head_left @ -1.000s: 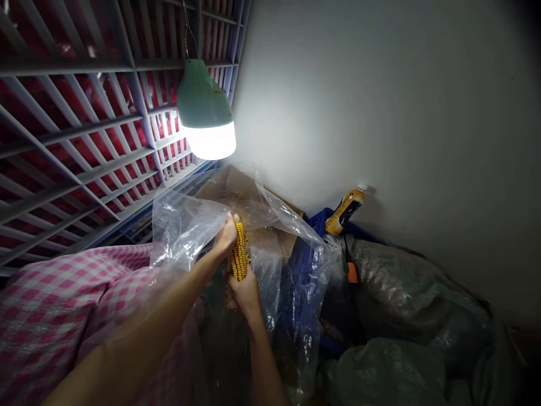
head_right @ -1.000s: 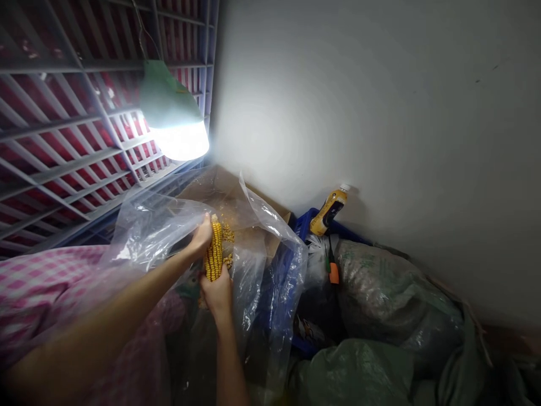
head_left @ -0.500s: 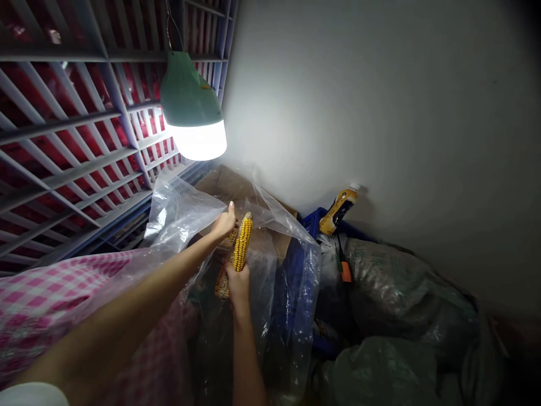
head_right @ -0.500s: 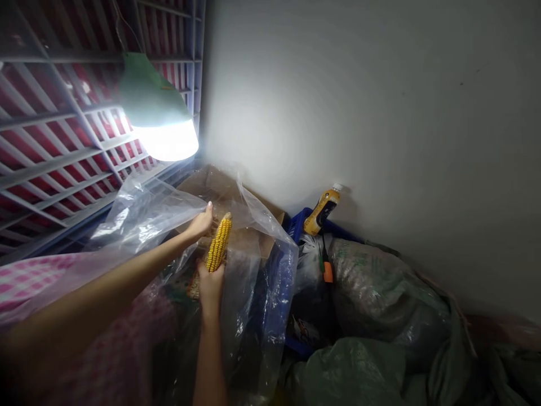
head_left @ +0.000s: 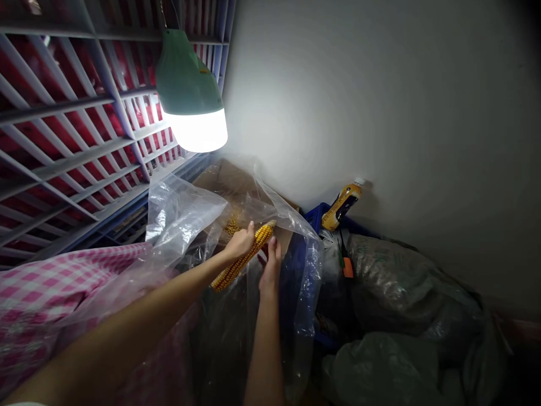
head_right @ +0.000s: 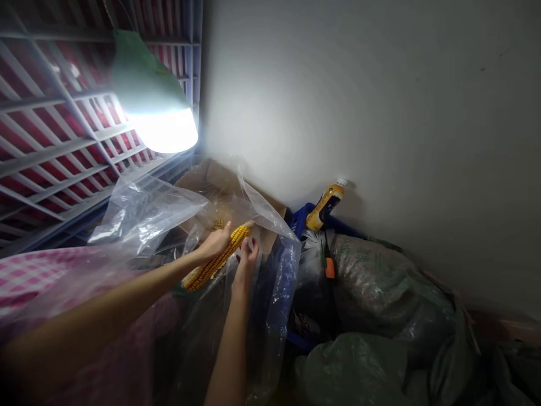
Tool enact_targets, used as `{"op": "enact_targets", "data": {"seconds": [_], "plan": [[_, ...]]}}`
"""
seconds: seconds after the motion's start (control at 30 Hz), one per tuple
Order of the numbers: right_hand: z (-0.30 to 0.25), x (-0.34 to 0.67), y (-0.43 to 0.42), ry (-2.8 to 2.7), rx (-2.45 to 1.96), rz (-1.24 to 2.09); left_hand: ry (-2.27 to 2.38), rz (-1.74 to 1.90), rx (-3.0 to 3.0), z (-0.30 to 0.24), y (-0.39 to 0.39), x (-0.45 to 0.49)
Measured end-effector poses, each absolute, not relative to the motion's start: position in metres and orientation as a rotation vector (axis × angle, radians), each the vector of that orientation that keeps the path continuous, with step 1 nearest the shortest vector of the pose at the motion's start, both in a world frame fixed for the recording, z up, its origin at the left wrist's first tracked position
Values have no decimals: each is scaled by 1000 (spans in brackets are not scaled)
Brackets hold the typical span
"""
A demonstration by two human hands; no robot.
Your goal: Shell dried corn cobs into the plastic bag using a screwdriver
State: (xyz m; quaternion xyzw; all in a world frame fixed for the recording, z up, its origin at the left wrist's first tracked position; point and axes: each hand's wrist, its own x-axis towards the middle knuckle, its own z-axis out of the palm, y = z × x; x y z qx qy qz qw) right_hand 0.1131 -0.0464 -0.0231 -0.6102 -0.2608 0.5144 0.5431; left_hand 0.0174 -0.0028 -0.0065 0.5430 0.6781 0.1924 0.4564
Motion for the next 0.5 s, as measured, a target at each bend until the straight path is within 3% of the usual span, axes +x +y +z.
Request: {"op": "enact_targets", "data": {"seconds": [0.2,0.5], "plan": [[-18,106,8,-563,-1444,1120,1617,479,1329,-8,-22,28],[-14,104,4,-551,-1436,1006,1639,408,1409,-12,-25,22]]}}
